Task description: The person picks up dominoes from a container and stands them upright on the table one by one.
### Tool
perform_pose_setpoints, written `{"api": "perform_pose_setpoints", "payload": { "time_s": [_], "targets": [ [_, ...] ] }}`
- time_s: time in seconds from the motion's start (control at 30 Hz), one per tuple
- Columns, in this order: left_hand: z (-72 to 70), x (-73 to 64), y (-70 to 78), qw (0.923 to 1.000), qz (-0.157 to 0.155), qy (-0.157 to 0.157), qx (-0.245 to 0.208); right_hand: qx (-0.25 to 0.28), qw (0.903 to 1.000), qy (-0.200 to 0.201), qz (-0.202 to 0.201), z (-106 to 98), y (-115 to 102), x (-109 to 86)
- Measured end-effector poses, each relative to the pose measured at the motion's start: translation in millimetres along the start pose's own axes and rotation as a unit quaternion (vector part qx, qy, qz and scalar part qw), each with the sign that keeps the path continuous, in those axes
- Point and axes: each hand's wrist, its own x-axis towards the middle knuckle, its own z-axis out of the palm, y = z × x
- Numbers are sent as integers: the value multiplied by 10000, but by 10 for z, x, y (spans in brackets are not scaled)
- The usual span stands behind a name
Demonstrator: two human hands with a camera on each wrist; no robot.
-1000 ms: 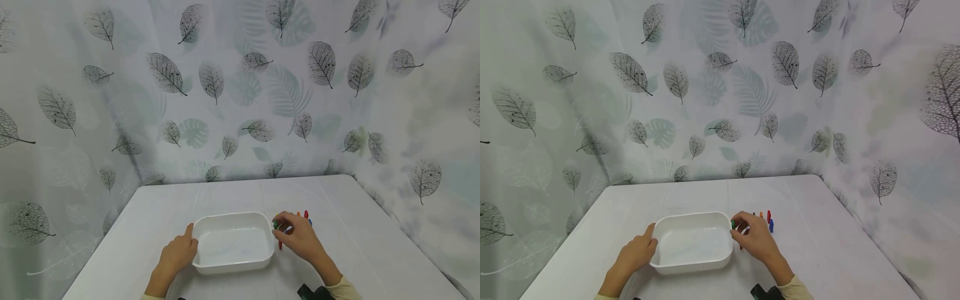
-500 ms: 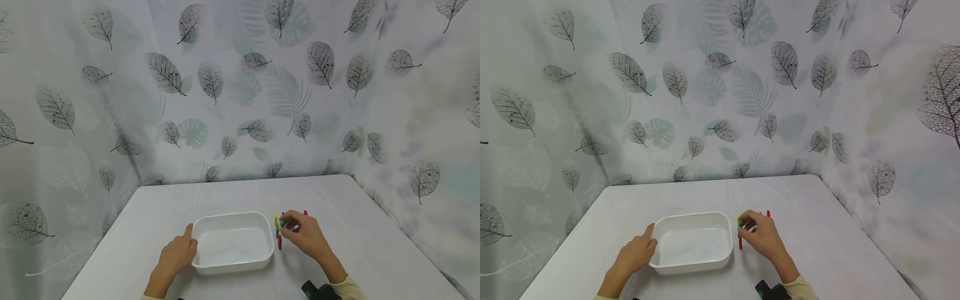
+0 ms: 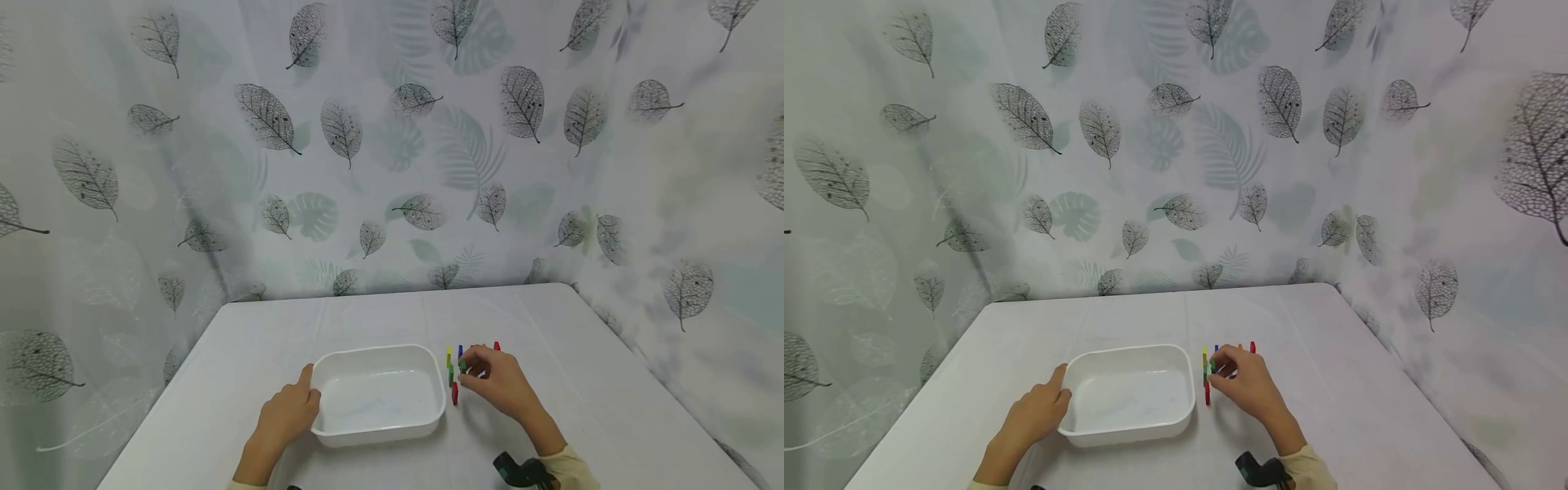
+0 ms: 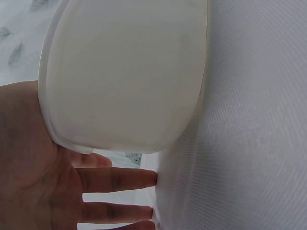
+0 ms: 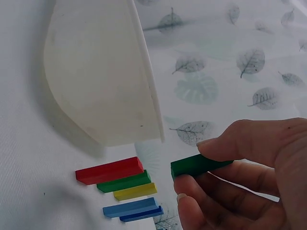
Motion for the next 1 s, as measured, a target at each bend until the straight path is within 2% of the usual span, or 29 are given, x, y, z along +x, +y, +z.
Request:
{"api": "perform_pose_setpoints", "payload": {
  "time_s": [0.27, 1.0],
  "targets": [
    [-17, -7, 10, 10000, 73, 9, -7, -20, 9987, -161, 483, -2, 47, 17],
    [-14, -27, 18, 10000, 59, 6, -23, -152, 9950, -628, 765, 26, 192, 8]
  ]
}}
